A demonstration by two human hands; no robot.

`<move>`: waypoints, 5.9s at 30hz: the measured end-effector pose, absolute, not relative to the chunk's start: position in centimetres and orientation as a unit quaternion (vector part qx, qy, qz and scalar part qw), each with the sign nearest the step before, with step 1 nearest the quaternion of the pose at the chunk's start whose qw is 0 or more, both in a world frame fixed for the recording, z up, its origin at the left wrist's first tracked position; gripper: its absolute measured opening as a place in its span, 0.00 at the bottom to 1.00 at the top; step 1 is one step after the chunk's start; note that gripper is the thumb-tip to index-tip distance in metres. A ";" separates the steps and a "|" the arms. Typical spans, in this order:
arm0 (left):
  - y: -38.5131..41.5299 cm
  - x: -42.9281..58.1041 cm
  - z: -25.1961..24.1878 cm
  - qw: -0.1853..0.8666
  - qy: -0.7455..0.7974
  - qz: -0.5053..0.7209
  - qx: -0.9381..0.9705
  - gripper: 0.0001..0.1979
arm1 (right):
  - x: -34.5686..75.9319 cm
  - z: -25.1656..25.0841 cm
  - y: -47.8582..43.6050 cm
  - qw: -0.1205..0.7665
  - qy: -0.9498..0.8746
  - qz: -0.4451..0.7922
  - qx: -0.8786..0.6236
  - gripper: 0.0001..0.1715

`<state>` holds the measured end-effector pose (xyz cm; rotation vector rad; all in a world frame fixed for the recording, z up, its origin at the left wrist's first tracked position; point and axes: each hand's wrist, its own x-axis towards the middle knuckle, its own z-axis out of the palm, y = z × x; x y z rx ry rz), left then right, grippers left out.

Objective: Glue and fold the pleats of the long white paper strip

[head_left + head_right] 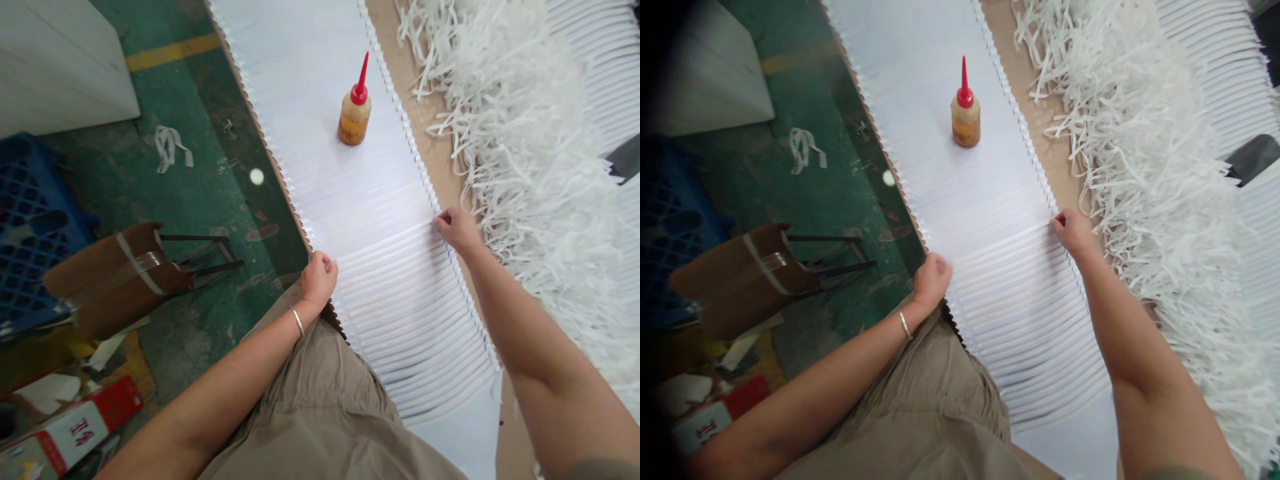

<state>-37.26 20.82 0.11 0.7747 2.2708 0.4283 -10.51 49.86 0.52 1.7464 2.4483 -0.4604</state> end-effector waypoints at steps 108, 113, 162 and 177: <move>21.9 -39.2 -0.3 0.348 0.860 0.236 0.288 0.03 | -13.2 0.9 49.5 0.027 0.784 -0.163 0.598 0.12; 21.7 -39.2 -0.7 0.342 0.858 0.252 0.290 0.04 | -13.7 0.5 49.4 0.058 0.778 -0.142 0.610 0.12; 21.8 -30.7 5.2 0.647 0.574 0.406 0.296 0.10 | -18.1 4.9 21.9 -0.332 0.250 -0.681 0.603 0.25; 18.8 -40.2 4.5 0.631 0.624 0.291 0.357 0.05 | -12.3 6.6 22.9 -0.129 0.503 -0.485 0.703 0.30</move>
